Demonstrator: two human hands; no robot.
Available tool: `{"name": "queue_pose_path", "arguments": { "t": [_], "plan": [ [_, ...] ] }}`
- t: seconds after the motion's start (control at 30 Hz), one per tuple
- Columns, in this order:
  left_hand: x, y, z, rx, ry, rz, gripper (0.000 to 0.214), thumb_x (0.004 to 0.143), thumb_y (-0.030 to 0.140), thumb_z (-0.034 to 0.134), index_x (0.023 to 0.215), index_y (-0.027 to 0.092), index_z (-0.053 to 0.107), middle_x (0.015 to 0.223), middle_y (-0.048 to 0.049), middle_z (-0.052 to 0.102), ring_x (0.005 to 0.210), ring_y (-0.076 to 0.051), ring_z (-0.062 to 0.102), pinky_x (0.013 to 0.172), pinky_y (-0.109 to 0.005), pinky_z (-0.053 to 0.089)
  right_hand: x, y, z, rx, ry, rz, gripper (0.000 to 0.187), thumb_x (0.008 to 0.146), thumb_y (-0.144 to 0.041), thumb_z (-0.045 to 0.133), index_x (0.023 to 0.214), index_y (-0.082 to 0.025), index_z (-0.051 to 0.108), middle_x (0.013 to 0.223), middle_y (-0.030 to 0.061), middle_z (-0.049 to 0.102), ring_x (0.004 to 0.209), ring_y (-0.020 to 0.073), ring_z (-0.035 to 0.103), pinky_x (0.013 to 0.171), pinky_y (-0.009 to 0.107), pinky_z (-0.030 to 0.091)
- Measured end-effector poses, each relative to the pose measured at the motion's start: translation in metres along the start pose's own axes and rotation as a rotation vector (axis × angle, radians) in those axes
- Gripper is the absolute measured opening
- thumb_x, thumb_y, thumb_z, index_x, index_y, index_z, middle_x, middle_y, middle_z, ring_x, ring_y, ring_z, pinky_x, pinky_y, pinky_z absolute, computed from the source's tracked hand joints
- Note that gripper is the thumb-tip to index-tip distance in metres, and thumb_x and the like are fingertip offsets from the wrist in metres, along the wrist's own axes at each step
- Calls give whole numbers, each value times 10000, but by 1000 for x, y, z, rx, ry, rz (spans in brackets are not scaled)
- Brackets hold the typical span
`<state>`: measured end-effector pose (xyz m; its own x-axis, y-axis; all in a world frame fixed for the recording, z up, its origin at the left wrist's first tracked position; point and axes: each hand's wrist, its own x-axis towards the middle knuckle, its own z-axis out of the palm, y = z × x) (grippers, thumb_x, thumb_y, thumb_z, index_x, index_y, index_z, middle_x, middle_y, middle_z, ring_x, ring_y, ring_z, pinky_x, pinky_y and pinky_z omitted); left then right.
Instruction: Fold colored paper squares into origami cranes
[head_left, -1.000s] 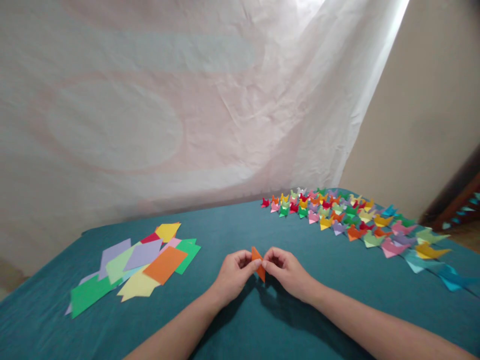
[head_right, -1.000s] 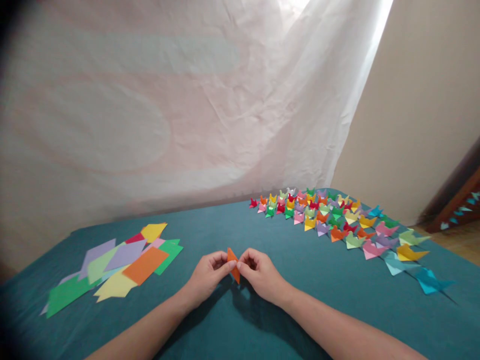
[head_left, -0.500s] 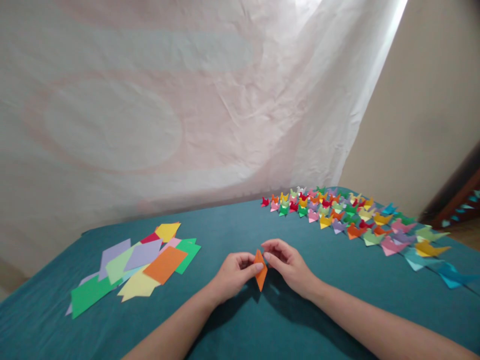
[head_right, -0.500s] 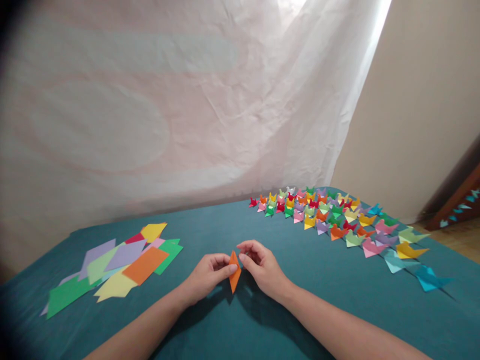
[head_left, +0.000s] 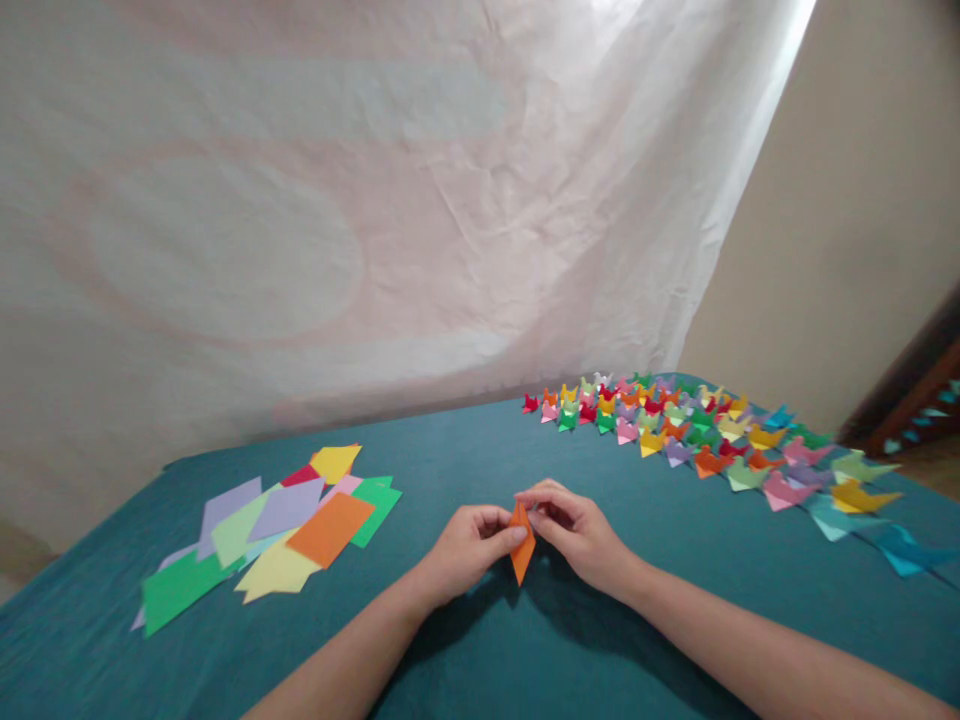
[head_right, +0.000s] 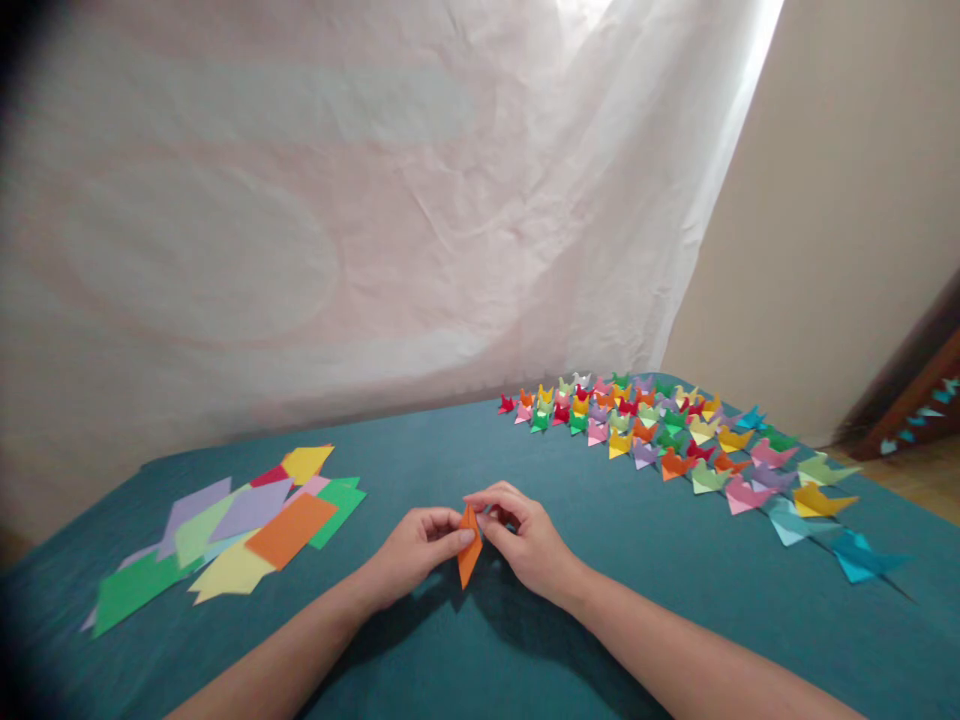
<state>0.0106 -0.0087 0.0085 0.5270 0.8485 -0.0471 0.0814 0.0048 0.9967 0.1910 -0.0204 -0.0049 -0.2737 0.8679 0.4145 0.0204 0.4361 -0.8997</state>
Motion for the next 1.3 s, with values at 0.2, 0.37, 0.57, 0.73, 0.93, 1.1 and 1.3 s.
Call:
{"name": "queue_pose_path", "arguments": {
  "t": [0.2, 0.37, 0.57, 0.73, 0.93, 1.1, 1.3],
  "plan": [
    [-1, 1, 0, 2, -5, -11, 386, 692, 480, 706, 766, 103, 670, 691, -21, 616, 617, -106, 512, 608, -209, 375, 0, 1, -2, -12, -10, -27, 192, 862, -244, 549, 1022, -235, 655, 917, 26, 545, 700, 117, 497, 633, 251, 410],
    [-1, 0, 0, 4, -11, -13, 355, 708, 454, 703, 761, 105, 667, 690, -11, 613, 618, -98, 507, 601, -196, 366, 1, 2, -4, -50, -1, -45, 191, 857, -229, 549, 1016, -235, 654, 915, 29, 540, 685, 113, 498, 615, 249, 412],
    [0, -1, 0, 6, -4, -14, 356, 709, 453, 701, 767, 103, 672, 700, -21, 626, 625, -105, 525, 610, -203, 380, 2, -4, -5, -101, -6, -97, 178, 840, -190, 540, 986, -209, 640, 945, 46, 531, 713, 123, 522, 651, 268, 445],
    [-1, -3, -1, 10, -7, -7, 351, 718, 441, 697, 796, 99, 677, 724, -36, 645, 641, -119, 546, 629, -217, 404, 2, -10, -5, -164, -5, -164, 184, 821, -136, 522, 958, -200, 626, 919, 48, 527, 721, 132, 517, 662, 277, 455],
    [-1, -3, 0, 12, -12, 7, 346, 740, 430, 681, 822, 95, 681, 740, -42, 655, 643, -119, 547, 632, -217, 407, 0, -9, -5, -248, -6, -247, 222, 798, -88, 505, 963, -199, 602, 932, 55, 527, 772, 150, 520, 660, 279, 460],
    [1, -4, 0, -7, -11, 11, 335, 749, 414, 680, 820, 86, 674, 735, -44, 641, 643, -114, 532, 627, -215, 401, 0, -7, -5, -290, 13, -275, 204, 781, -73, 518, 936, -193, 574, 918, 50, 532, 760, 149, 516, 668, 285, 458],
    [1, -7, -1, 5, -24, 25, 321, 775, 408, 658, 833, 92, 670, 742, -35, 629, 656, -112, 522, 631, -210, 396, 2, -6, -4, -284, 17, -243, 177, 783, -69, 518, 907, -188, 561, 912, 45, 534, 727, 136, 511, 653, 274, 456]
  ]
}}
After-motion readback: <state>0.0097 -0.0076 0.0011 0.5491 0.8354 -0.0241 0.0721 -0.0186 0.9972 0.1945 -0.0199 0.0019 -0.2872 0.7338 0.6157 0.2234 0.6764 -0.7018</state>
